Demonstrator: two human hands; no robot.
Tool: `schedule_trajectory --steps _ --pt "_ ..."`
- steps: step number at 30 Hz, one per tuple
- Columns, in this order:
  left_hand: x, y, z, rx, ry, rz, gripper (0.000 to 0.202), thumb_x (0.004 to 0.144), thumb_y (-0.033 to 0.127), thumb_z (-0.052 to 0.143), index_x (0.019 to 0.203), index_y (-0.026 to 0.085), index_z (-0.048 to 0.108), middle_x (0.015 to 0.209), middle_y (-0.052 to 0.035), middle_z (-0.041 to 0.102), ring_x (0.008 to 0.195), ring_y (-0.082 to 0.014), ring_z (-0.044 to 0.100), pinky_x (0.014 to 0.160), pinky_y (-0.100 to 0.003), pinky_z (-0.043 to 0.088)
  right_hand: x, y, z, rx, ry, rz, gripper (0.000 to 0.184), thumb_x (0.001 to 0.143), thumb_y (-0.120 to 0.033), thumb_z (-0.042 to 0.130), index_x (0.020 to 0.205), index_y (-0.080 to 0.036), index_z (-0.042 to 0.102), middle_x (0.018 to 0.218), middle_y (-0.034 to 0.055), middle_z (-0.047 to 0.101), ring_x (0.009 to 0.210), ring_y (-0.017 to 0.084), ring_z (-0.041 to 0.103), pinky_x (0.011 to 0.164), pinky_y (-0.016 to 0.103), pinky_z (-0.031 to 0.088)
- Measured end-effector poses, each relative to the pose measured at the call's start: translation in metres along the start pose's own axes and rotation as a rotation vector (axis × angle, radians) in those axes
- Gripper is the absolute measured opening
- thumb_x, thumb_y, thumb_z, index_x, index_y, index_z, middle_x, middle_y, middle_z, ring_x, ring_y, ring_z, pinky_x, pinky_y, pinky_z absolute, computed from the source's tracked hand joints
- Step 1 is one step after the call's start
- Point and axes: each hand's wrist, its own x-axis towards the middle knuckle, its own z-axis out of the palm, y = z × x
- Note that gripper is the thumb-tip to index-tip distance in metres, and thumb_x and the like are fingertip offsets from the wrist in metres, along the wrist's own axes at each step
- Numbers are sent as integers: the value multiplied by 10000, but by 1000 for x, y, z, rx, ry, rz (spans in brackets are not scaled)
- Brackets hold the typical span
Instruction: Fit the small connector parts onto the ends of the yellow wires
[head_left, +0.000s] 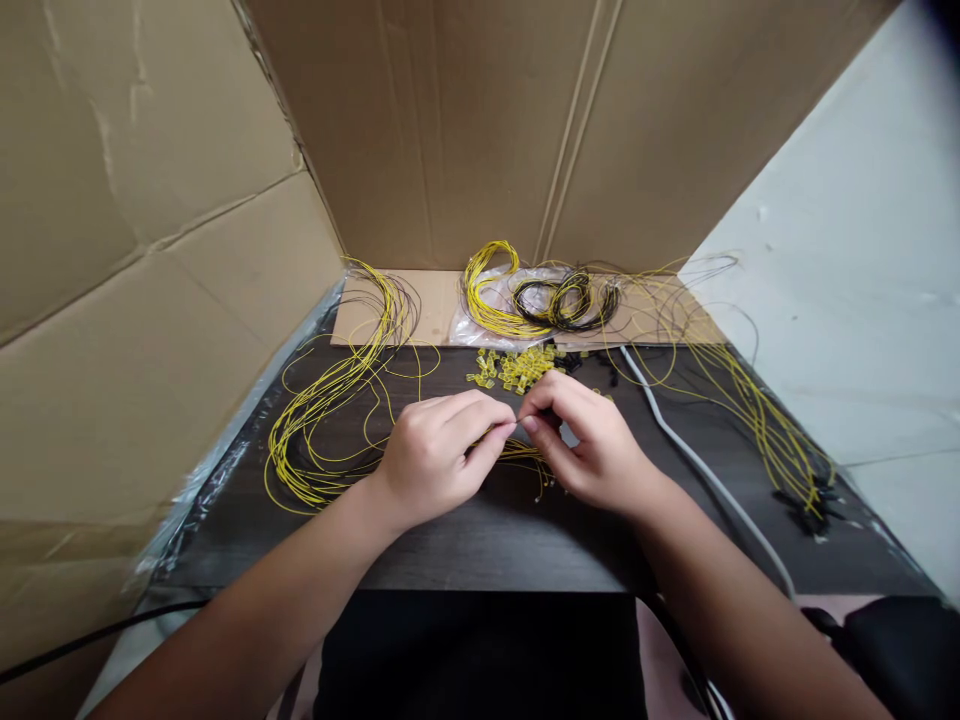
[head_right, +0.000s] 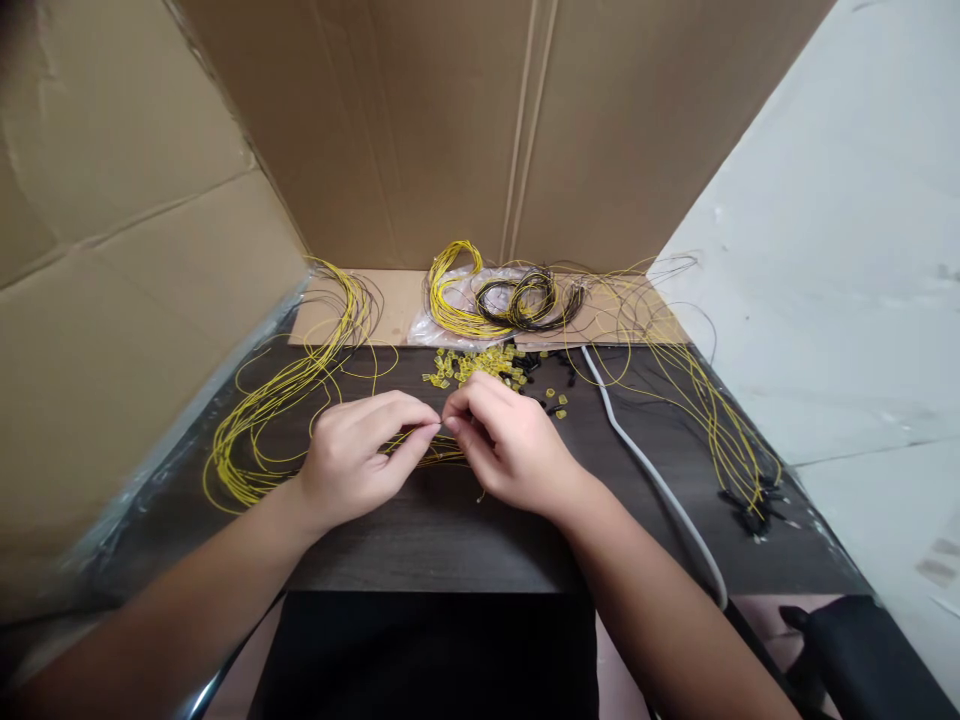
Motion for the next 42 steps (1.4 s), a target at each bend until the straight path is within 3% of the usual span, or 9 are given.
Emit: schedule_trajectory --steps 10,18,30,36,42 --pt "0 0 -3 -87 -56 1 70 896 122 599 936 177 618 868 -27 691 750 -120 628 713 -247 499 2 3 -1 73 47 -38 58 923 -125 591 940 -178 603 857 35 592 787 130 545 688 273 449" --pt "3 4 -5 -149 14 -80 58 898 123 588 916 174 610 825 -20 664 742 -113 609 704 -237 492 2 -3 -3 85 96 -35 78 900 -138 610 965 -177 629 848 38 607 726 128 549 650 280 464" --pt "4 6 -6 -163 -23 -135 35 888 133 605 883 166 613 790 3 649 696 -95 581 675 -227 466 -2 -1 1 -82 135 -122 168 886 -116 628 1031 -200 649 889 48 624 740 126 581 609 258 492" --pt "3 6 -5 -161 15 -157 32 881 141 616 882 171 626 782 1 663 677 -94 590 657 -223 473 -3 2 3 -191 171 -157 186 884 -126 641 1053 -203 654 880 49 628 714 118 584 610 253 485" --pt "3 6 -4 -148 4 -139 38 886 145 603 887 173 627 792 -4 668 683 -99 592 660 -229 476 -5 3 3 -231 143 -157 159 895 -135 613 1034 -207 638 882 49 634 718 119 592 620 255 490"
